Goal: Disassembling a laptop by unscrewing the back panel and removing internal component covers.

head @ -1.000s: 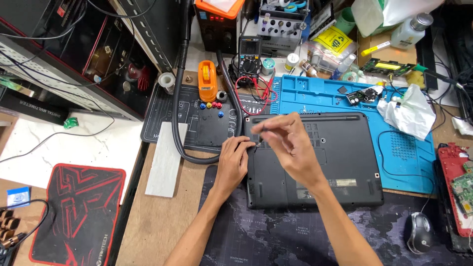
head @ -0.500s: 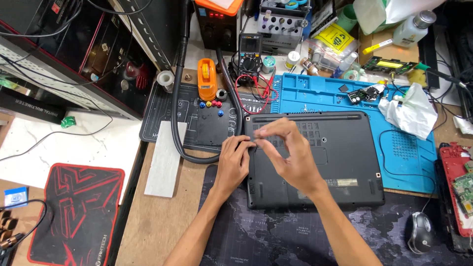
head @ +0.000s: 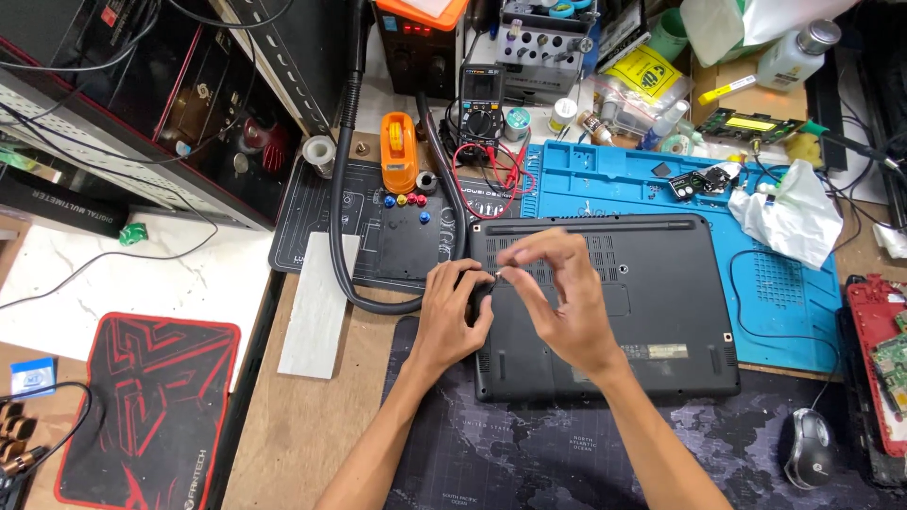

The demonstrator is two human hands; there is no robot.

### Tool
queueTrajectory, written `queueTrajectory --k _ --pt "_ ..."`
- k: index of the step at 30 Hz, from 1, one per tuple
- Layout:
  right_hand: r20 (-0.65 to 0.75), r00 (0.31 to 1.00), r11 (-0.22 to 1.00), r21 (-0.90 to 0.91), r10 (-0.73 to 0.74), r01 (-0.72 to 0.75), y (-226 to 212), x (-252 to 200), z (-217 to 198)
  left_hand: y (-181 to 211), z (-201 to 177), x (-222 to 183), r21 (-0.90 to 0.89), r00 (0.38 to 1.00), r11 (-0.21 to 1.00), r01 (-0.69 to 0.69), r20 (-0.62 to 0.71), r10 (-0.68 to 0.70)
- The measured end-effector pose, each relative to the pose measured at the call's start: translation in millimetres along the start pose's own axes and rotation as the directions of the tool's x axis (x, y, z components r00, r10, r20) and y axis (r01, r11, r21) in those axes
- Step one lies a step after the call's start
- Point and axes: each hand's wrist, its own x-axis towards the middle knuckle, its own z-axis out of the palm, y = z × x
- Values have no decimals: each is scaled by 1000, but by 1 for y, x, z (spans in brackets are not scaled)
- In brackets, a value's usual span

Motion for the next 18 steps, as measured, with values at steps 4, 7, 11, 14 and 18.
queueTrajectory --k 4,7,11,14,18 --pt "16 999 999 33 -36 36 -2 2 3 2 0 0 -11 1000 1000 -1 7 2" --pt "-74 993 979 -187 -96 81 3 -2 2 3 -2 1 -1 1000 1000 -1 19 1" --pt "-11 1000 1000 0 13 -13 -4 0 1 1 1 0 10 1000 1000 8 12 -8" --pt "-2 1000 1000 3 14 -14 2 -4 -3 2 1 0 8 1000 1000 10 12 -10" --pt "20 999 999 19 44 -45 -7 -1 -3 4 -1 2 -5 1000 1000 9 9 -9"
